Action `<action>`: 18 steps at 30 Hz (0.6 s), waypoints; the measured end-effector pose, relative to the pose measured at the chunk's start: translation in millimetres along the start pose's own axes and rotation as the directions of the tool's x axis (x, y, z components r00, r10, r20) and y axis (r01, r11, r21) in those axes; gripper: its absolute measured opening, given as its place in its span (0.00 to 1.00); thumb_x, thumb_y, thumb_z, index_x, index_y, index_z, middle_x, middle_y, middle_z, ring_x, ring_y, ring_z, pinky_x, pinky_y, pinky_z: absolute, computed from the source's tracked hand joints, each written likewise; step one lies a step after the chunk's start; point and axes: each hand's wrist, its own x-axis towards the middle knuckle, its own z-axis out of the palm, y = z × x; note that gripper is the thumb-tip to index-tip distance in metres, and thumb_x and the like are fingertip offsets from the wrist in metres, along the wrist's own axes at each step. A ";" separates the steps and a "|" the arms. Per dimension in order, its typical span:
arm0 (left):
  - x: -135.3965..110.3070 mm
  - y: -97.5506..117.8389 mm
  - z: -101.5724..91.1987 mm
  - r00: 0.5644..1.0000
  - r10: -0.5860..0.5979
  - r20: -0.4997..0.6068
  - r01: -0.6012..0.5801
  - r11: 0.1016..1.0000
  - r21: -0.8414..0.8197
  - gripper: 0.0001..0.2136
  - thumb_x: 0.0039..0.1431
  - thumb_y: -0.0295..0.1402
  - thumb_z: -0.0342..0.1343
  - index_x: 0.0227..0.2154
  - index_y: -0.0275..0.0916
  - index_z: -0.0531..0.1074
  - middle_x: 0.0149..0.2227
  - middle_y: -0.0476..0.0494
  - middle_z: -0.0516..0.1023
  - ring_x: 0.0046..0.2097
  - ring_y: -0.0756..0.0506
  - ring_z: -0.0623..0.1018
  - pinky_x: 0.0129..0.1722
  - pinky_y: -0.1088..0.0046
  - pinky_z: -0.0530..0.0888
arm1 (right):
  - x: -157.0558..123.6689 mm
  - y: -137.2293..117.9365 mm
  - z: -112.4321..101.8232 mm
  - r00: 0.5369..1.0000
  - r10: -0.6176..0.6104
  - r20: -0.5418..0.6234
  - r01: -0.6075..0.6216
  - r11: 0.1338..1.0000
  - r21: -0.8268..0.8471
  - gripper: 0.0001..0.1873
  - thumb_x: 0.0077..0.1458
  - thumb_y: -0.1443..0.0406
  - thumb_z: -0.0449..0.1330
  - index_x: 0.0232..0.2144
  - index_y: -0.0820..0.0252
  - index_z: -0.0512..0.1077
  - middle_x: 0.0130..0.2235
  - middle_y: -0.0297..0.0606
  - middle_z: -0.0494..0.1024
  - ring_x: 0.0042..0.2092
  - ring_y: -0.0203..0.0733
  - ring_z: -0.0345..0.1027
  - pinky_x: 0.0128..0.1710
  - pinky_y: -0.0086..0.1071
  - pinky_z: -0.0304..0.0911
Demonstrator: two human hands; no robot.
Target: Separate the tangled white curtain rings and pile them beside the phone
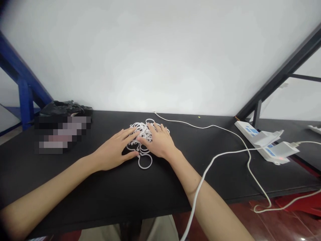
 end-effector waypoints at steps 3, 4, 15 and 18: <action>-0.3 1.2 0.4 0.999 -0.045 -0.013 0.045 0.999 0.000 0.32 0.64 0.56 0.44 0.63 0.41 0.60 0.69 0.40 0.57 0.68 0.37 0.58 0.67 0.52 0.57 | 1.3 4.0 -1.4 0.999 0.052 0.010 -0.052 0.998 -0.028 0.49 0.57 0.35 0.42 0.69 0.59 0.49 0.71 0.48 0.47 0.71 0.64 0.32 0.67 0.55 0.36; -0.5 1.4 0.2 0.998 -0.054 -0.024 0.054 0.999 0.000 0.30 0.64 0.55 0.44 0.62 0.41 0.62 0.68 0.40 0.59 0.67 0.36 0.60 0.66 0.51 0.58 | 1.0 4.8 -1.7 0.998 0.067 0.013 -0.066 0.997 -0.035 0.50 0.57 0.35 0.42 0.69 0.61 0.49 0.71 0.49 0.46 0.71 0.64 0.31 0.67 0.55 0.34; 1.4 -0.1 1.3 0.977 -0.121 -0.174 0.131 0.991 0.042 0.27 0.67 0.50 0.44 0.62 0.38 0.59 0.65 0.36 0.62 0.65 0.38 0.62 0.64 0.52 0.62 | -2.5 0.4 1.4 0.996 -0.089 0.008 0.089 0.996 0.002 0.44 0.62 0.39 0.35 0.69 0.56 0.50 0.72 0.44 0.45 0.72 0.59 0.30 0.69 0.53 0.30; 2.5 -3.3 4.9 0.995 -0.037 -0.090 0.045 0.996 0.081 0.31 0.66 0.51 0.44 0.67 0.43 0.51 0.70 0.39 0.54 0.69 0.38 0.55 0.67 0.49 0.55 | -1.7 1.0 1.1 0.997 -0.076 0.009 0.076 0.997 0.004 0.45 0.62 0.39 0.35 0.70 0.60 0.49 0.72 0.46 0.46 0.72 0.58 0.30 0.69 0.53 0.29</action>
